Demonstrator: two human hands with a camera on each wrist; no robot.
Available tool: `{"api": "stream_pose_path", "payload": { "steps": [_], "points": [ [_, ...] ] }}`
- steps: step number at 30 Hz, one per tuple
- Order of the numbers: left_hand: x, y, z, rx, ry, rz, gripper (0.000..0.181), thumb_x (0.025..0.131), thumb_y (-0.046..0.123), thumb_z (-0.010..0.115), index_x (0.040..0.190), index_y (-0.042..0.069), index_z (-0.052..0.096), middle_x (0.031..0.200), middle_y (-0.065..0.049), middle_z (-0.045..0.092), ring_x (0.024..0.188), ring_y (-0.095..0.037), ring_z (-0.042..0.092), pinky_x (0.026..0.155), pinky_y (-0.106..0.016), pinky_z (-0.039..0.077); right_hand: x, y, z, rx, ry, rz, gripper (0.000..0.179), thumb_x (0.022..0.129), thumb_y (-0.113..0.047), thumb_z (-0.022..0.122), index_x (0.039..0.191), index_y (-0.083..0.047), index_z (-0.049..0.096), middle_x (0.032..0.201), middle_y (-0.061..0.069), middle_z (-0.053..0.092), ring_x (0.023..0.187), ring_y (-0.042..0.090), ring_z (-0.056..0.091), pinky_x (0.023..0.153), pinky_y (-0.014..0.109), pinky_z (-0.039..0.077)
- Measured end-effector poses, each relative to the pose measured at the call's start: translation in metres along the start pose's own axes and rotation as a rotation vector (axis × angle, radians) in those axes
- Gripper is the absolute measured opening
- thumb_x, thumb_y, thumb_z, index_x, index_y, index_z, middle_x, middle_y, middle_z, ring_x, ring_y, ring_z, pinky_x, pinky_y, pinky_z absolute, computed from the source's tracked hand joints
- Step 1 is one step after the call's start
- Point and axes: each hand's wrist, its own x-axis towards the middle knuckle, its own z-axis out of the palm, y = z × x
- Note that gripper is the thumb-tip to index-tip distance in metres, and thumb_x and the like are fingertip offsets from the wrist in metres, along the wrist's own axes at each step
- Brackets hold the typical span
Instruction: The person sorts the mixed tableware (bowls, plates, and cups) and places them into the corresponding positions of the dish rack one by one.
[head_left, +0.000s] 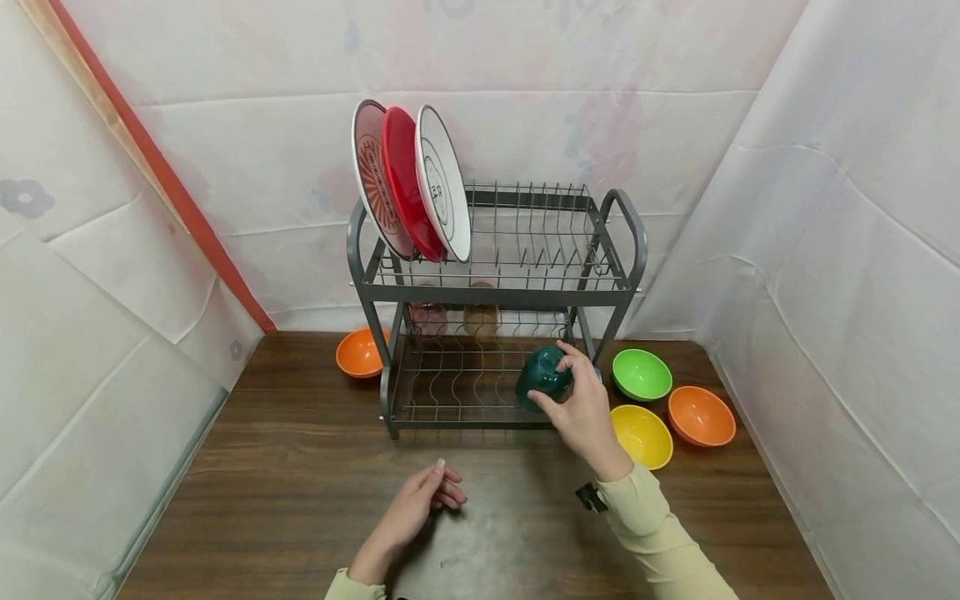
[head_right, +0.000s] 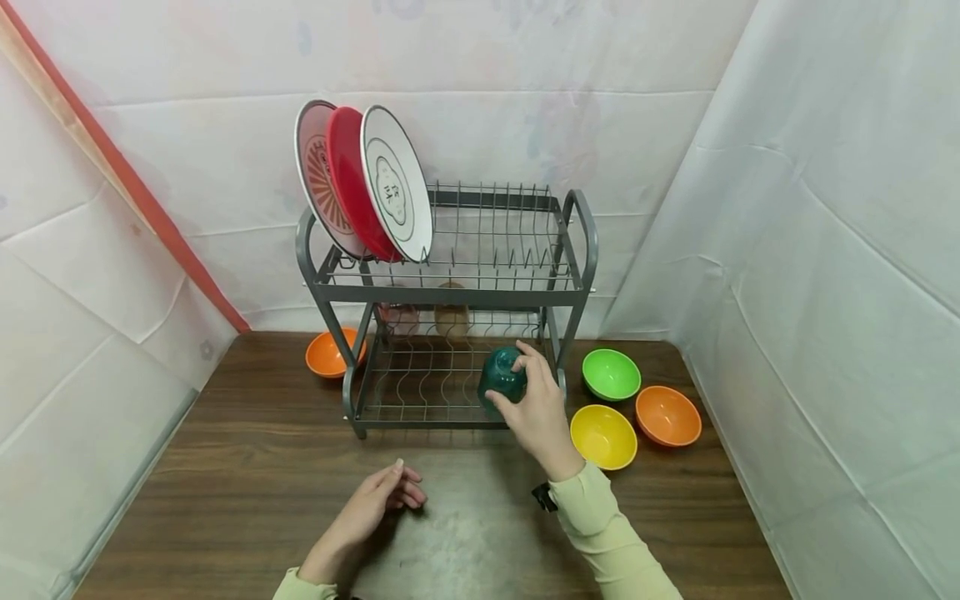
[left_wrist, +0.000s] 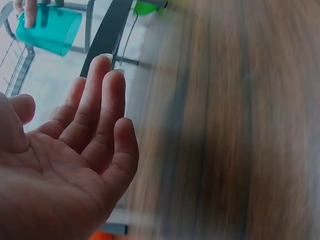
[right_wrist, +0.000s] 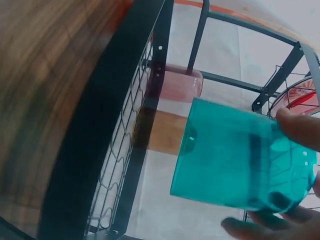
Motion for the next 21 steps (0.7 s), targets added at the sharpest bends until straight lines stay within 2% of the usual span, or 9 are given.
{"api": "stream_pose_path", "payload": {
  "steps": [6, 13, 16, 21],
  "points": [
    [-0.003, 0.000, -0.014, -0.005, 0.087, -0.026, 0.053, 0.110, 0.035, 0.032, 0.114, -0.012, 0.058, 0.093, -0.017, 0.071, 0.085, -0.030, 0.067, 0.076, -0.035, 0.048, 0.024, 0.006, 0.005, -0.020, 0.056, 0.021, 0.056, 0.075, -0.013, 0.089, 0.104, -0.006, 0.042, 0.145, 0.014, 0.049, 0.123, 0.036, 0.053, 0.092, 0.050, 0.051],
    [-0.005, -0.004, -0.030, 0.012, 0.190, -0.065, 0.050, 0.110, 0.032, 0.033, 0.114, -0.010, 0.059, 0.092, -0.017, 0.071, 0.085, -0.028, 0.067, 0.077, -0.034, 0.047, 0.048, 0.018, 0.012, -0.022, 0.070, 0.135, 0.049, 0.078, -0.011, 0.087, 0.103, -0.007, 0.045, 0.147, 0.011, 0.048, 0.125, 0.039, 0.045, 0.097, 0.057, 0.043],
    [-0.007, -0.004, -0.036, 0.014, 0.235, -0.084, 0.048, 0.110, 0.032, 0.035, 0.113, -0.009, 0.060, 0.091, -0.016, 0.071, 0.085, -0.028, 0.067, 0.077, -0.035, 0.047, 0.057, 0.024, 0.016, -0.041, 0.049, 0.187, 0.048, 0.079, -0.013, 0.086, 0.104, -0.008, 0.046, 0.142, 0.013, 0.051, 0.123, 0.039, 0.045, 0.097, 0.056, 0.042],
    [-0.007, -0.004, -0.043, 0.025, 0.271, -0.102, 0.048, 0.110, 0.033, 0.035, 0.112, -0.008, 0.061, 0.092, -0.015, 0.071, 0.085, -0.027, 0.066, 0.077, -0.036, 0.047, 0.073, 0.025, 0.022, -0.043, -0.004, 0.253, 0.045, 0.083, -0.015, 0.083, 0.108, -0.006, 0.047, 0.119, 0.017, 0.055, 0.109, 0.037, 0.049, 0.090, 0.051, 0.044]
  ]
}}
